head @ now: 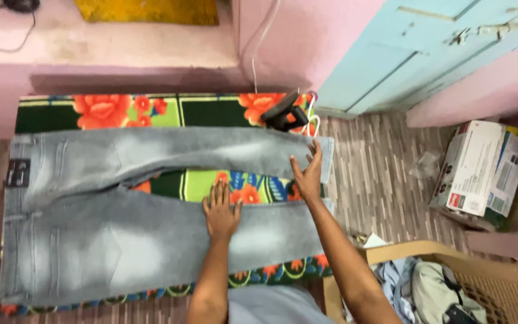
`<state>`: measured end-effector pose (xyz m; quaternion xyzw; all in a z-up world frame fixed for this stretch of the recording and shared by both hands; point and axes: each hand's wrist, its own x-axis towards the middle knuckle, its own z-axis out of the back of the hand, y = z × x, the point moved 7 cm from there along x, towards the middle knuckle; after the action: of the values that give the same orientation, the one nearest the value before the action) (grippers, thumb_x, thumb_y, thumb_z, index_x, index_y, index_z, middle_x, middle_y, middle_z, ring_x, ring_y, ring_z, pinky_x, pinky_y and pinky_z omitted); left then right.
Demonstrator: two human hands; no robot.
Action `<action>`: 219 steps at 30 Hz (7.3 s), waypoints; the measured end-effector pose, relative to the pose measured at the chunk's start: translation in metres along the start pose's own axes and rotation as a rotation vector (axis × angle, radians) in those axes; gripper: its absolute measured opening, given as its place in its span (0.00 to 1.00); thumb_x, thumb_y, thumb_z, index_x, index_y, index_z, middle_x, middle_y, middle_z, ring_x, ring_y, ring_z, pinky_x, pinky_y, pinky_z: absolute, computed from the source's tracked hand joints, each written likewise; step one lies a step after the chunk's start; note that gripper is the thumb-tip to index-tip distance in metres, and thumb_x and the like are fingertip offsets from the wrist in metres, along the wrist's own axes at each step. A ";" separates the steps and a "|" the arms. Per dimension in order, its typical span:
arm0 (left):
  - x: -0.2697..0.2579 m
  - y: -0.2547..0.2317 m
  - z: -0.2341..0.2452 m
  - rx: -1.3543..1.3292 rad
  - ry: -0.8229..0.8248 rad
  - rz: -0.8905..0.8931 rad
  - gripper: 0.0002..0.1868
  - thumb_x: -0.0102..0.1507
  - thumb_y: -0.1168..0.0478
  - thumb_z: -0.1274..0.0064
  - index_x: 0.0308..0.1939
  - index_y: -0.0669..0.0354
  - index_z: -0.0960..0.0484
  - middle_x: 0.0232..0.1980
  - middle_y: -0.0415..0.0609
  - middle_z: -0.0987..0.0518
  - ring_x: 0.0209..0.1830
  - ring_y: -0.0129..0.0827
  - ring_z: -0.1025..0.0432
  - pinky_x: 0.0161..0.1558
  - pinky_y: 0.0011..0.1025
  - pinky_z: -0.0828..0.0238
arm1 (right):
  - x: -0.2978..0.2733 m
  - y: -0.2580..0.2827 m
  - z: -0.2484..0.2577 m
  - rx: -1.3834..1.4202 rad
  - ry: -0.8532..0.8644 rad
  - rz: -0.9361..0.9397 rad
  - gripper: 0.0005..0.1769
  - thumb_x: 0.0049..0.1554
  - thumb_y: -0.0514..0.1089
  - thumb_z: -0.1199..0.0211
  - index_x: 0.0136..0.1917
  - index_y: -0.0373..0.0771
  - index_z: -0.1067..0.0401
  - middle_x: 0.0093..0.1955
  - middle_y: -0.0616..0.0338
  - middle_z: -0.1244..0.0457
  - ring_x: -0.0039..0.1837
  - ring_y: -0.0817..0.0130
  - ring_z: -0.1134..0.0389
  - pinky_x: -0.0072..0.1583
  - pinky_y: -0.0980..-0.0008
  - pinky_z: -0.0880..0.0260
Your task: The person irons a pair of light-wash jeans laid out on a floral-patterned ironing board. They smooth the fabric with one hand while moving the iron with the other, then flip the jeans to iron the back side.
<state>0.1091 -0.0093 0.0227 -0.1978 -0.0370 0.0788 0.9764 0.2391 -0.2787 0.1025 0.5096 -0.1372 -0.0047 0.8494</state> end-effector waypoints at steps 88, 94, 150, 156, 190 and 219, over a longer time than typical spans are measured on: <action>-0.174 0.286 0.107 -0.489 -0.279 0.384 0.37 0.56 0.80 0.59 0.68 0.50 0.23 0.71 0.46 0.26 0.73 0.38 0.35 0.70 0.45 0.44 | -0.294 0.178 -0.299 -0.698 1.287 0.643 0.31 0.60 0.65 0.39 0.61 0.37 0.35 0.50 0.41 0.30 0.52 0.39 0.29 0.51 0.45 0.29; -0.172 0.289 0.102 -0.473 -0.386 0.408 0.32 0.60 0.77 0.57 0.67 0.50 0.24 0.70 0.51 0.24 0.70 0.45 0.32 0.68 0.45 0.36 | -0.286 0.148 -0.232 -0.709 1.336 0.708 0.33 0.61 0.64 0.42 0.68 0.39 0.38 0.46 0.39 0.30 0.47 0.38 0.28 0.48 0.45 0.29; -0.193 0.209 0.101 -0.200 -0.566 0.773 0.26 0.72 0.59 0.60 0.75 0.61 0.35 0.79 0.50 0.37 0.82 0.40 0.48 0.80 0.46 0.60 | -0.211 0.208 -0.389 -0.524 1.060 0.601 0.30 0.59 0.59 0.35 0.59 0.33 0.39 0.50 0.33 0.32 0.51 0.31 0.31 0.52 0.40 0.31; -0.197 0.208 0.098 -0.186 -0.553 0.754 0.27 0.72 0.61 0.59 0.75 0.62 0.36 0.79 0.50 0.37 0.82 0.40 0.48 0.81 0.45 0.61 | -0.227 0.157 -0.247 -0.672 1.181 0.538 0.26 0.61 0.61 0.38 0.54 0.36 0.37 0.40 0.31 0.33 0.44 0.29 0.31 0.46 0.38 0.32; -0.274 0.296 0.060 -0.926 -0.664 1.000 0.45 0.55 0.84 0.61 0.78 0.59 0.44 0.74 0.55 0.36 0.55 0.43 0.22 0.51 0.32 0.22 | -0.293 0.166 -0.221 -0.613 1.383 0.800 0.27 0.60 0.63 0.40 0.55 0.37 0.36 0.41 0.41 0.30 0.45 0.38 0.28 0.48 0.44 0.28; -0.216 0.312 0.141 0.015 -0.062 0.569 0.52 0.46 0.52 0.26 0.73 0.46 0.32 0.75 0.40 0.37 0.75 0.39 0.43 0.67 0.45 0.40 | -0.295 0.208 -0.334 -0.638 0.870 0.375 0.25 0.58 0.59 0.36 0.54 0.36 0.35 0.44 0.34 0.31 0.48 0.32 0.30 0.49 0.40 0.32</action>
<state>-0.1622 0.2915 0.0216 -0.1905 -0.0092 0.3558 0.9149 0.0070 0.1533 0.0678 0.1498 0.1454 0.3153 0.9258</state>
